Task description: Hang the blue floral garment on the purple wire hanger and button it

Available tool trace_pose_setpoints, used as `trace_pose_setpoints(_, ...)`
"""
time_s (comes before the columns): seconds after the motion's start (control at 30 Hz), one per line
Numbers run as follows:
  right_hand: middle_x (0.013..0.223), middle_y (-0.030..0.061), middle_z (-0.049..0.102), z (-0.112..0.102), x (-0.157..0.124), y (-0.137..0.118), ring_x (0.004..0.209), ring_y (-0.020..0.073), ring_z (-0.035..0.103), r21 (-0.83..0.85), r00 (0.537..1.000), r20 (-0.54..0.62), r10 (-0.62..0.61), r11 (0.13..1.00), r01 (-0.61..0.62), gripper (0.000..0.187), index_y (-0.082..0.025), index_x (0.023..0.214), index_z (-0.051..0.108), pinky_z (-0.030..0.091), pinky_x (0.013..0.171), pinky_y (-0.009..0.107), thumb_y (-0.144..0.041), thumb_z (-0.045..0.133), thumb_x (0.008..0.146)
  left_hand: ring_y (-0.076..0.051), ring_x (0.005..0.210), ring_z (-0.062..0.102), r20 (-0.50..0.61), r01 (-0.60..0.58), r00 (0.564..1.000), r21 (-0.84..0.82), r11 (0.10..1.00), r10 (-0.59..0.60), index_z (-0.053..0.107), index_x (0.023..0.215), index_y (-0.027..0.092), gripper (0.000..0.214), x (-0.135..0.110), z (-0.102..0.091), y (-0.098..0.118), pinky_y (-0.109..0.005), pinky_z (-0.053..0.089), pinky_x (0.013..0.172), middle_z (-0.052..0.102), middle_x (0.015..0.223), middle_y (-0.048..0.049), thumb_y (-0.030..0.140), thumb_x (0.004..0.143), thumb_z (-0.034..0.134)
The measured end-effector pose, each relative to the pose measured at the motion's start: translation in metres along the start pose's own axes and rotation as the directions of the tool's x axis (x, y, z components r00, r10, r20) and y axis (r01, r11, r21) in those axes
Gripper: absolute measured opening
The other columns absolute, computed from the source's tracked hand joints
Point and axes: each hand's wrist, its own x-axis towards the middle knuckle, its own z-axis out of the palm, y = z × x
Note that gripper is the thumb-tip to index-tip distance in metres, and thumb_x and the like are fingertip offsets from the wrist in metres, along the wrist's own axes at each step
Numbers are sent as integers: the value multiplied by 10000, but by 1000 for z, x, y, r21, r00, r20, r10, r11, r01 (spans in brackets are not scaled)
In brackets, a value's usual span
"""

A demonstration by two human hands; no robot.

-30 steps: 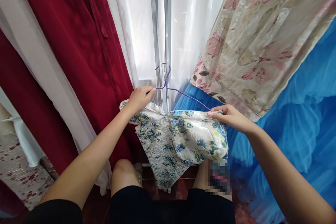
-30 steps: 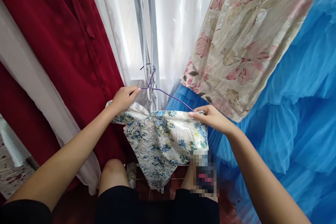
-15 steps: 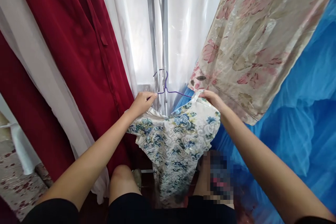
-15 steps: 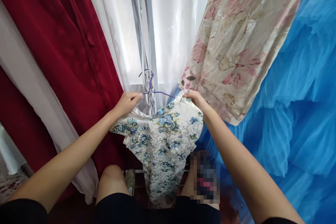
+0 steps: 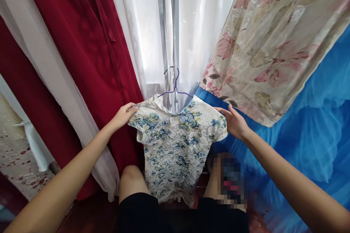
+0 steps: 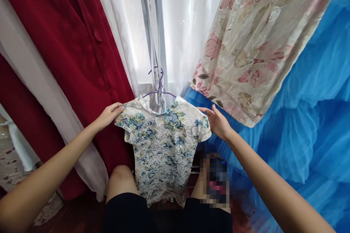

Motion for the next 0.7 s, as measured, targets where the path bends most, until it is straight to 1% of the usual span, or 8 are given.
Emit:
trace_pose_setpoints(0.1, 829, 71, 765, -3, -18, -7, 786, 293, 734, 20, 996, 81, 29, 999, -31, 619, -210, 994, 748, 584, 671, 381, -773, 556, 823, -162, 598, 507, -145, -9, 989, -90, 996, -4, 615, 763, 200, 448, -22, 5, -9, -257, 384, 540, 572, 657, 2, 647, 774, 647)
trace_pose_setpoints(0.23, 809, 50, 761, 11, -23, -17, 724, 270, 708, 38, 998, -51, -34, 999, 36, 459, -215, 925, 740, 567, 626, 356, -652, 704, 792, -158, 606, 536, -395, -97, 919, -205, 974, 8, 625, 777, 190, 410, -29, 17, 13, -264, 418, 554, 604, 687, -10, 594, 848, 605)
trace_pose_setpoints(0.37, 790, 77, 754, 14, -7, -32, 742, 313, 721, 183, 955, -296, -21, 980, 79, 434, -223, 884, 701, 571, 597, 386, -636, 724, 756, -205, 696, 637, -362, -66, 927, -415, 908, -97, 644, 898, 171, 497, -27, 20, 59, -293, 494, 598, 672, 767, -56, 663, 841, 595)
trace_pose_setpoints(0.43, 785, 93, 749, 9, -1, -41, 768, 326, 721, 233, 925, -380, -15, 966, 111, 423, -218, 882, 683, 566, 598, 385, -621, 715, 761, -245, 798, 678, -305, -68, 949, -441, 895, -78, 654, 1032, 163, 575, -28, 17, 82, -328, 537, 654, 706, 890, -94, 699, 861, 535)
trace_pose_setpoints(0.5, 807, 104, 745, 6, -4, -49, 787, 321, 714, 283, 897, -442, -4, 948, 144, 405, -208, 899, 671, 558, 608, 372, -593, 707, 779, -281, 967, 683, -275, -149, 960, -343, 927, 53, 607, 1229, 189, 612, -30, 12, 99, -369, 565, 769, 699, 1100, -114, 675, 863, 547)
trace_pose_setpoints(0.57, 837, 104, 737, 8, -20, -55, 792, 309, 700, 280, 857, -515, -8, 944, 177, 398, -205, 911, 668, 549, 612, 358, -586, 694, 800, -325, 1196, 600, -269, -297, 925, -73, 952, 268, 490, 1406, 248, 719, -33, 8, 107, -435, 529, 951, 604, 1340, -113, 595, 803, 671)
trace_pose_setpoints(0.63, 808, 91, 718, 18, -50, -58, 764, 300, 679, 155, 794, -606, -48, 972, 176, 407, -215, 874, 670, 534, 591, 352, -618, 657, 824, -377, 1380, 430, -212, -403, 857, 294, 867, 470, 388, 1493, 294, 890, -37, 9, 105, -529, 392, 1117, 453, 1513, -113, 485, 717, 782)
trace_pose_setpoints(0.7, 712, 76, 674, 32, -89, -57, 690, 297, 643, -85, 735, -664, -141, 990, 114, 433, -240, 772, 674, 503, 541, 364, -662, 606, 841, -406, 1437, 326, -100, -433, 817, 546, 718, 568, 346, 1521, 309, 936, -42, 18, 94, -599, 242, 1186, 388, 1560, -120, 395, 704, 794)
